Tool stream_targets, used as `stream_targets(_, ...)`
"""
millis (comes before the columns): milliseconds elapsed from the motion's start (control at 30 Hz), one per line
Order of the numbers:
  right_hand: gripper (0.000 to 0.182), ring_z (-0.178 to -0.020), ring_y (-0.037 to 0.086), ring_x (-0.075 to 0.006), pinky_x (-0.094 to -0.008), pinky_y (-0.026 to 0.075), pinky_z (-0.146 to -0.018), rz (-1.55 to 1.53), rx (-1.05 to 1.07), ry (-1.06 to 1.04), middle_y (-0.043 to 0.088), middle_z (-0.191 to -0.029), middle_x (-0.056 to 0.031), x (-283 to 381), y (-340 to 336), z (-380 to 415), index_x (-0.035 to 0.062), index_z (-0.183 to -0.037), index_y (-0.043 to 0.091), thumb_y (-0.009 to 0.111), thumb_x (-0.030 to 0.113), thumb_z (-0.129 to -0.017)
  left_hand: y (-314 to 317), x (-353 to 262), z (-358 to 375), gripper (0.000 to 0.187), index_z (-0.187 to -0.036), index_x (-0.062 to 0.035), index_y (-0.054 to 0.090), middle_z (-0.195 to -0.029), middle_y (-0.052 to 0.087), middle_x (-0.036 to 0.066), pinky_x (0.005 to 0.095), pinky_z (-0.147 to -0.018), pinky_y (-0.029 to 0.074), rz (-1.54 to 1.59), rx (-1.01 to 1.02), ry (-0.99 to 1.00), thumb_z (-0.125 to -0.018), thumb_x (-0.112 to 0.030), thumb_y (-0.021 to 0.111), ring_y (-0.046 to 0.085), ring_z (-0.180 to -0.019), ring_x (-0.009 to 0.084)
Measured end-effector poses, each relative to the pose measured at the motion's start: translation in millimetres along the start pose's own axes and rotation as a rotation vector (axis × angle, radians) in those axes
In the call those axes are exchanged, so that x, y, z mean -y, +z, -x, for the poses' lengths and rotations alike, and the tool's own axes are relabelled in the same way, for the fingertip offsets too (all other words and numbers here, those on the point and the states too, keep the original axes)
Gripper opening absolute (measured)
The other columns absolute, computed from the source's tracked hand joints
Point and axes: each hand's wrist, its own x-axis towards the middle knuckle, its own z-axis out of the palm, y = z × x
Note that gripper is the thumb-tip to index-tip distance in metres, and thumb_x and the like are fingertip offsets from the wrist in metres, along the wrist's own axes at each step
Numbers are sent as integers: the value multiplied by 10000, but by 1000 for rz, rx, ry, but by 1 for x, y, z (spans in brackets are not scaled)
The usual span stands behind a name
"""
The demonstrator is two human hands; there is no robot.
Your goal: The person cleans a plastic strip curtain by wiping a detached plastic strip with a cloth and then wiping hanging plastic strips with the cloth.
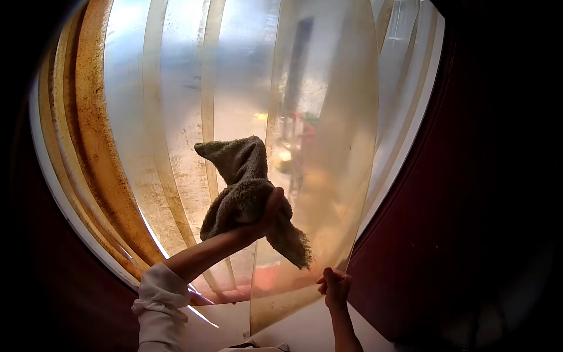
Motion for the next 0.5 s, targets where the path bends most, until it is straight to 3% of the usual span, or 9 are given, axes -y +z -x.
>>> stream_targets(33, 518, -339, 435, -87, -241, 313, -356, 11, -11, 21, 475, -412, -26, 0, 3, 1, 1, -550, 597, 668, 429, -832, 2, -63, -17, 467, -678, -98, 601, -643, 579, -3, 205, -555, 418, -93, -192, 21, -940, -461, 469, 511, -569, 66)
stream_targets(100, 524, -346, 457, -98, -241, 341, -360, -9, 42, 9, 494, -418, -39, -1, 7, 5, -2, -540, 594, 675, 432, -822, -8, -127, -68, 403, -703, -132, 571, -646, 507, -53, 220, -559, 400, -13, -431, 218, -899, -483, 538, 455, -571, 45)
stream_targets(167, 513, -349, 459, -97, -241, 350, -364, -5, 22, 20, 513, -432, -46, -10, 8, 5, -7, -543, 594, 658, 408, -838, -16, -186, -112, 418, -685, -140, 541, -639, 496, -47, 240, -624, 416, -58, -445, 250, -840, -524, 603, 439, -566, 54)
stream_targets(200, 499, -351, 456, -94, -242, 353, -365, -4, 24, 11, 530, -445, -51, -7, 8, 5, -11, -551, 593, 646, 388, -846, -26, -209, -143, 467, -684, -110, 555, -631, 515, -19, 244, -577, 419, -9, -466, 236, -847, -547, 576, 464, -547, 80)
stream_targets(300, 503, -354, 450, -86, -235, 342, -366, 40, 2, -29, 514, -439, -39, -12, 6, 1, -10, -566, 593, 639, 403, -849, -34, -237, -163, 483, -652, -132, 557, -603, 516, -10, 240, -557, 424, 44, -159, 199, -833, -580, 578, 475, -538, 71)
stream_targets(333, 486, -357, 434, -76, -232, 320, -370, 42, -6, -35, 483, -429, -21, -8, 8, 0, -8, -578, 592, 622, 387, -860, -25, -223, -188, 537, -748, -75, 608, -630, 553, 43, 286, -480, 439, 42, -413, 176, -847, -598, 538, 528, -515, 141)
stream_targets(433, 472, -362, 421, -70, -236, 303, -377, 71, -89, -9, 453, -421, -6, -12, 2, -6, -7, -581, 591, 594, 364, -873, -5, -174, -205, 587, -923, -48, 631, -886, 630, 97, 316, -786, 453, -308, -708, 428, -880, -609, 464, 581, -866, 163)
stream_targets(500, 479, -375, 428, -73, -241, 309, -384, 127, -134, -38, 449, -420, -6, -10, 1, -8, -5, -570, 578, 568, 362, -879, 3, -157, -197, 577, -1058, -46, 600, -1008, 616, 114, 339, -902, 399, -610, -719, 531, -928, -566, 390, 538, -1001, 183)
